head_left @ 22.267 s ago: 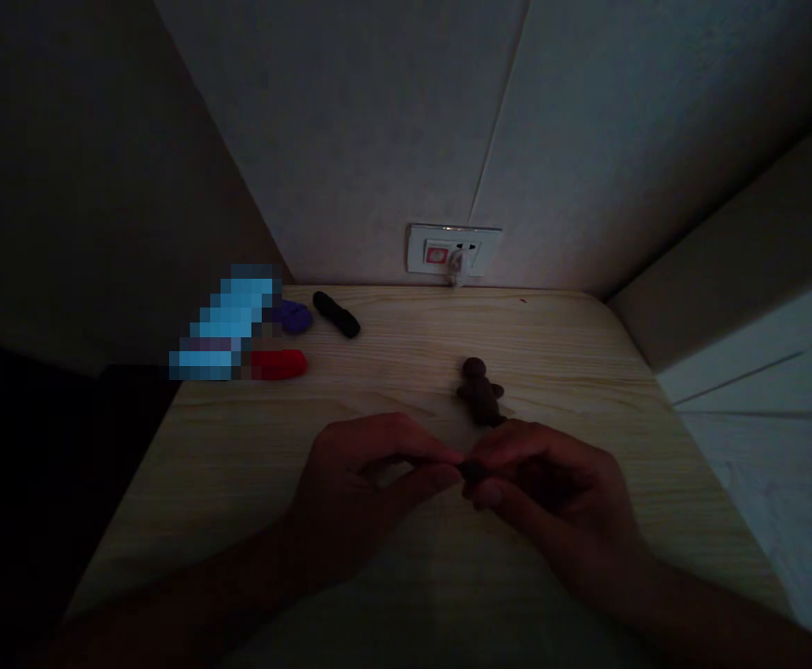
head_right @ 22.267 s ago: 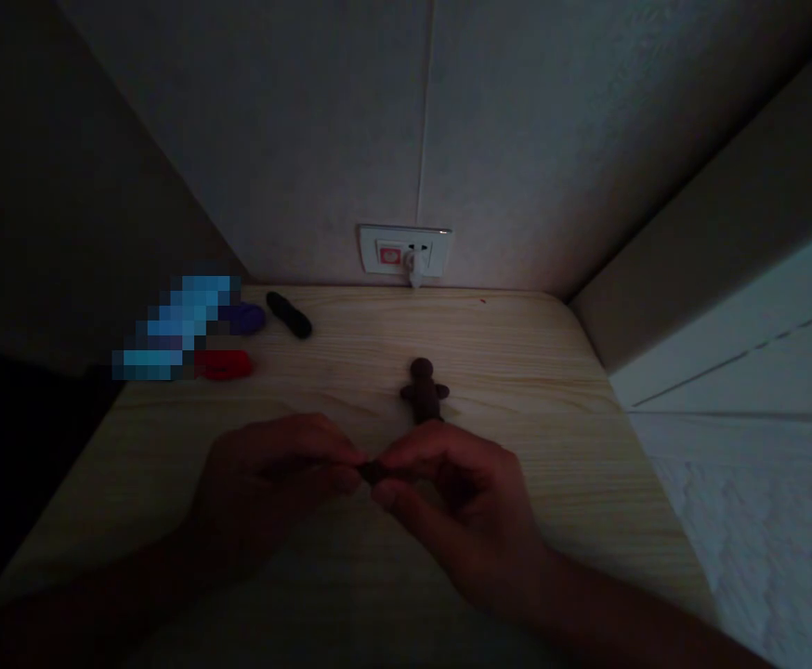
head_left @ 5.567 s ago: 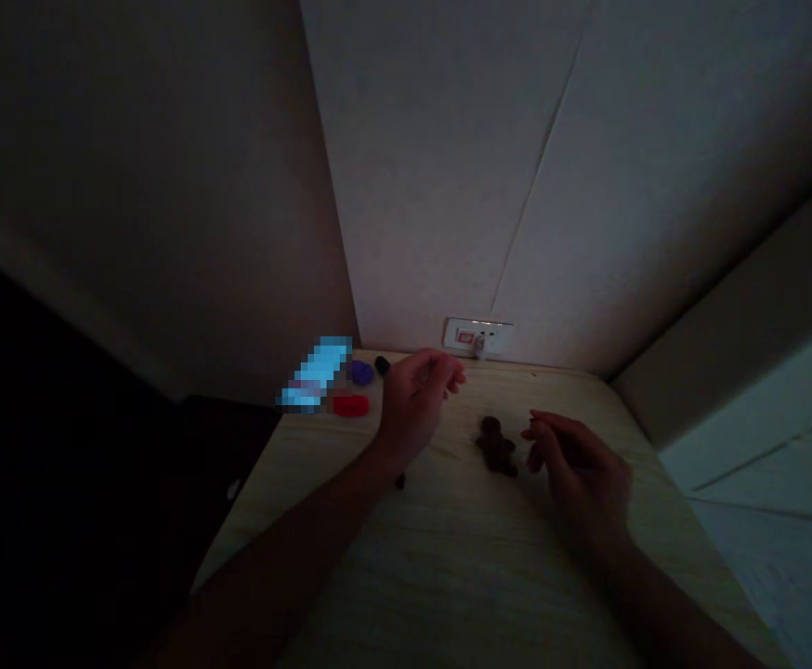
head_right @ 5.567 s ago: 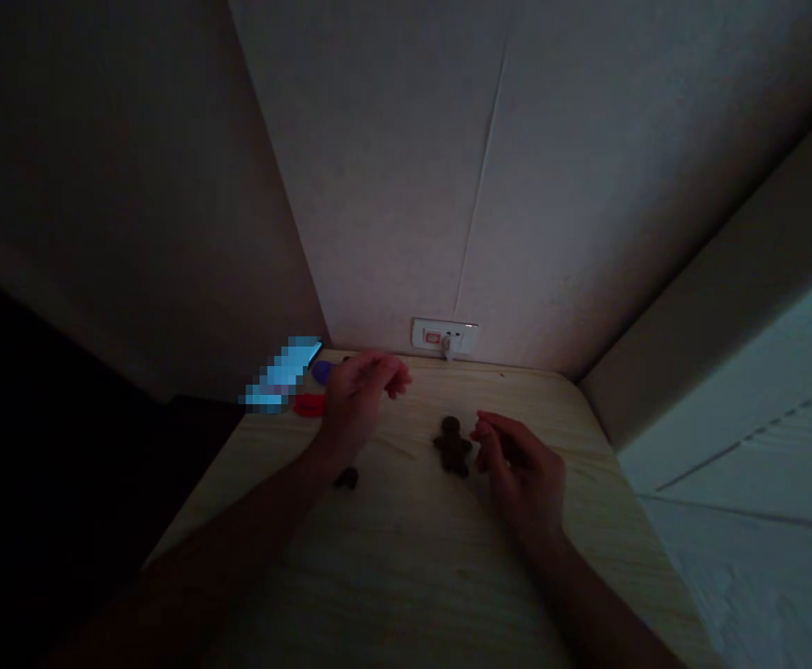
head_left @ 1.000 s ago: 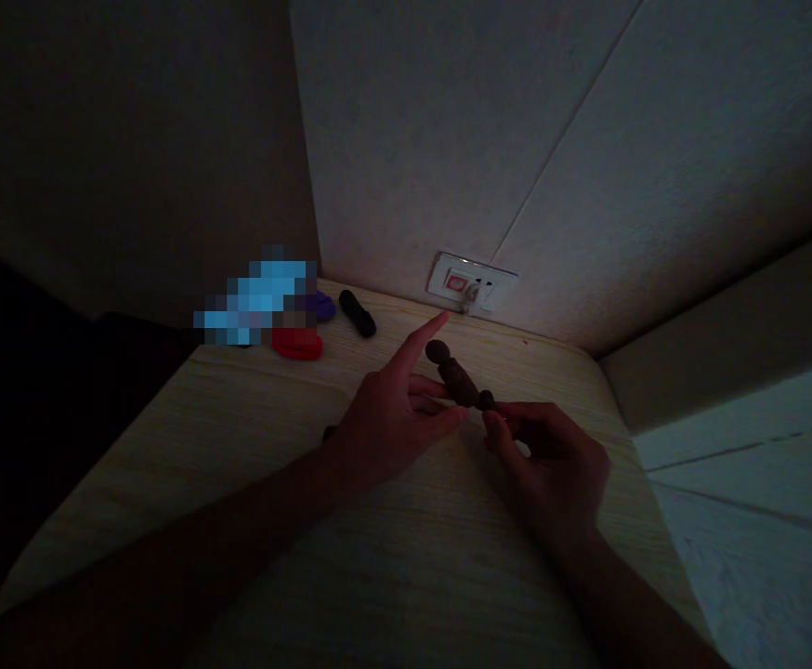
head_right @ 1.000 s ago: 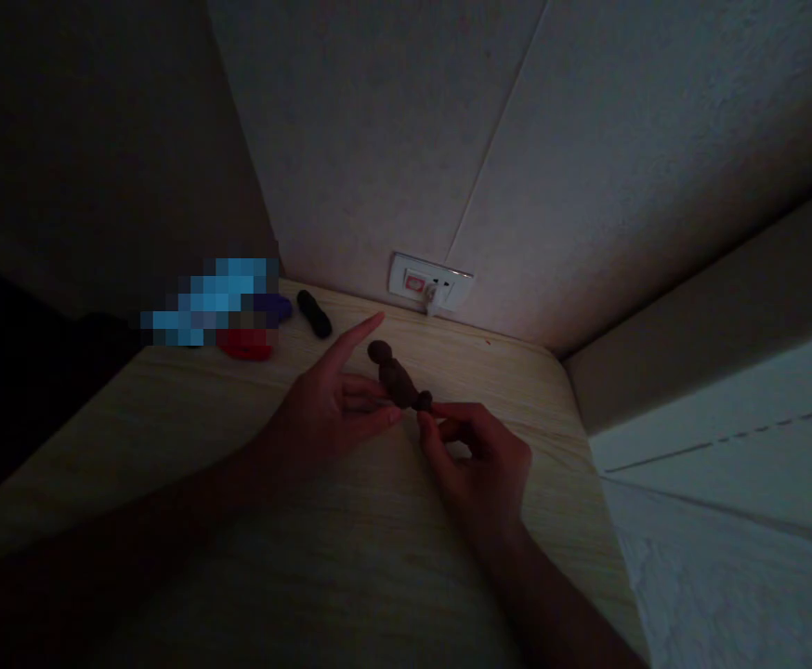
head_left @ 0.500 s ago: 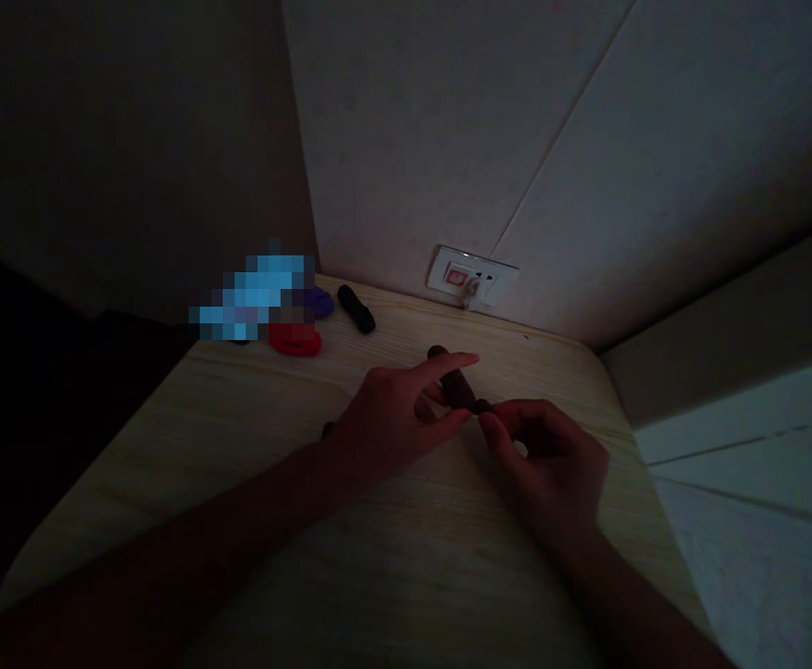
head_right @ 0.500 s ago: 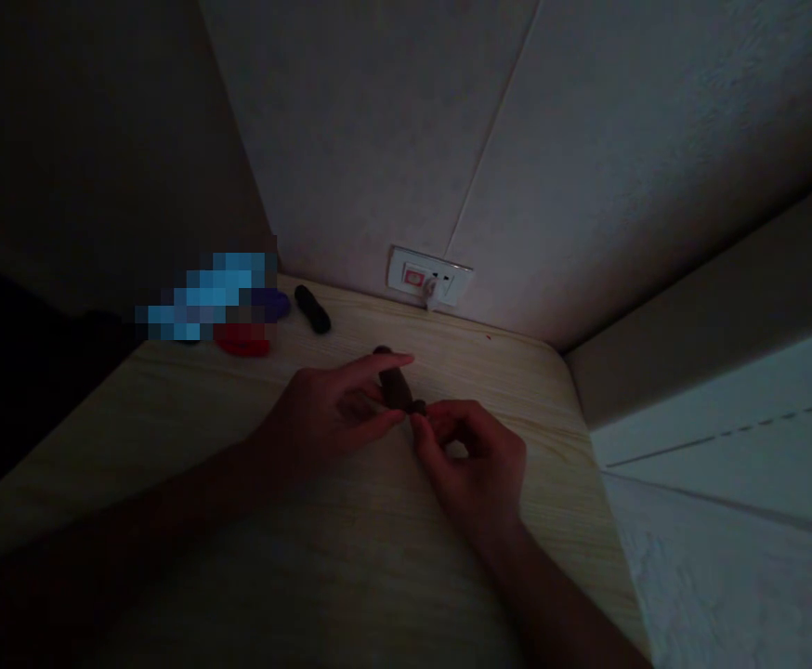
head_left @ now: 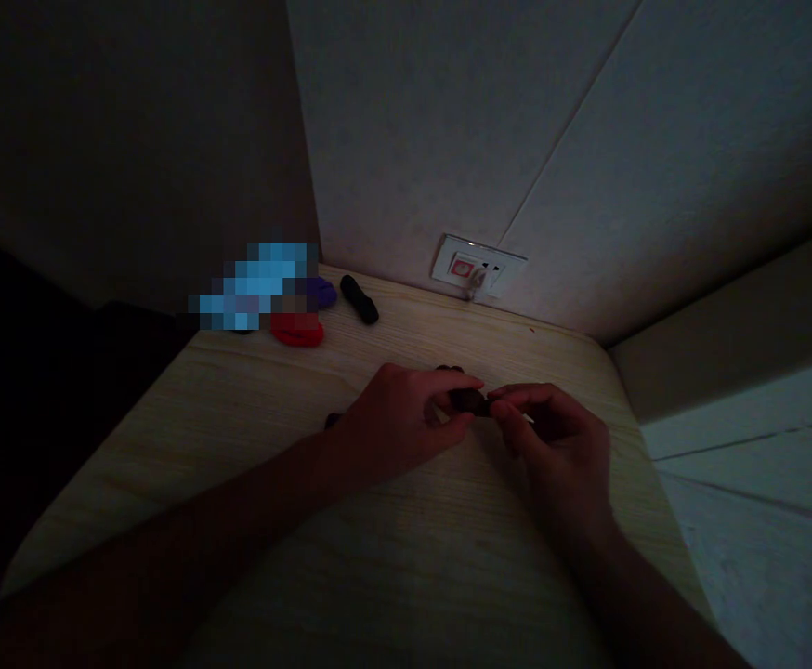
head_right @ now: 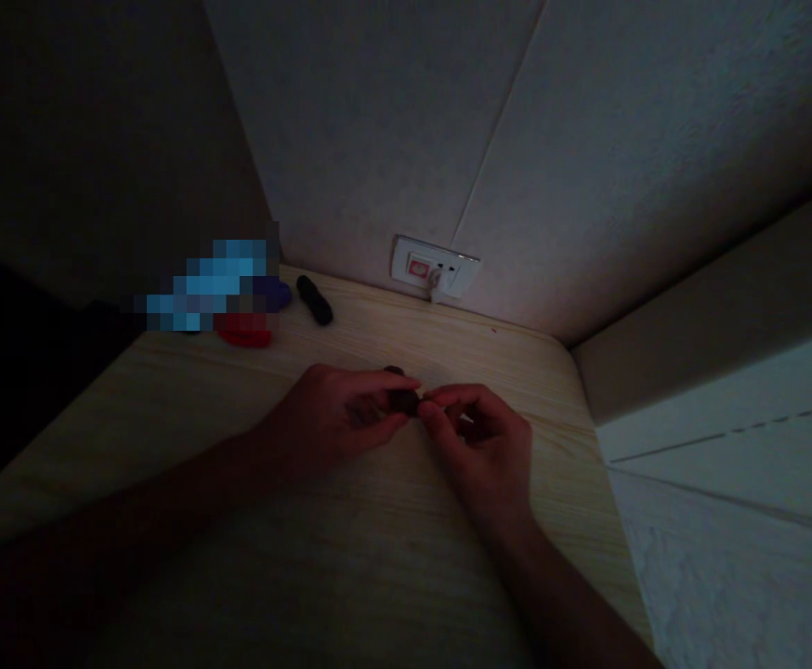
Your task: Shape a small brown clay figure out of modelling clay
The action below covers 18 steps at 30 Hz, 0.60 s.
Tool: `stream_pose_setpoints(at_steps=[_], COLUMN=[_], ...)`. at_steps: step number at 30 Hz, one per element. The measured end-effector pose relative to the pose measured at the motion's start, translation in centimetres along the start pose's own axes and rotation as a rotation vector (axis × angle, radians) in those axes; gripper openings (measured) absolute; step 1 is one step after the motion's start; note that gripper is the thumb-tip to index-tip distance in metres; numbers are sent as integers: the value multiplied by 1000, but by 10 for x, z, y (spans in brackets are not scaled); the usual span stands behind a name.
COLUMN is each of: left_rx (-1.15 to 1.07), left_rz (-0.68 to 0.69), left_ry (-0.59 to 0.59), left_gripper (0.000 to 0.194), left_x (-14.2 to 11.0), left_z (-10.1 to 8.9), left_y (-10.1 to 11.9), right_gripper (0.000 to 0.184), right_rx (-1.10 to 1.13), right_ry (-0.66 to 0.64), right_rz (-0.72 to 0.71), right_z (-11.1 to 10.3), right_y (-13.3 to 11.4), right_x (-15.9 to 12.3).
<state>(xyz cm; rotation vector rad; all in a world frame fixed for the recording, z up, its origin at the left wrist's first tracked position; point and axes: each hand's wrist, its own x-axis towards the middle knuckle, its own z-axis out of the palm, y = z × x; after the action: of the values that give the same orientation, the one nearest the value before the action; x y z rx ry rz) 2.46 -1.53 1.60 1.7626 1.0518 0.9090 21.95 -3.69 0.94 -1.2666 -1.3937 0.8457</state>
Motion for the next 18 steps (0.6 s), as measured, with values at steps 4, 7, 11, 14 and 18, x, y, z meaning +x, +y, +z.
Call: stream_pose_setpoints(at_steps=[4,7,11,14,18], left_rx=[-15,-19,4,0,-19], left_rz=[-17,-16,-30,-37,-33], left_ry=[-9,-4,-30,-43,-28], left_gripper=[36,36,38,40,39], left_x=[0,0,0,-1,0], left_z=[1,0,-1,-2,-1], left_y=[0,1,3,4,4], right_gripper=[16,13,8,8,7], right_rx=[70,89,108,80,47], right_ry=[22,3,-26,-34,-39], right_rz=[76,85,40,-9,-55], right_z=[-2,-2,-3,-4,-5], right_y=[4,7,9,8,7], right_x=[4,5,4,3,2])
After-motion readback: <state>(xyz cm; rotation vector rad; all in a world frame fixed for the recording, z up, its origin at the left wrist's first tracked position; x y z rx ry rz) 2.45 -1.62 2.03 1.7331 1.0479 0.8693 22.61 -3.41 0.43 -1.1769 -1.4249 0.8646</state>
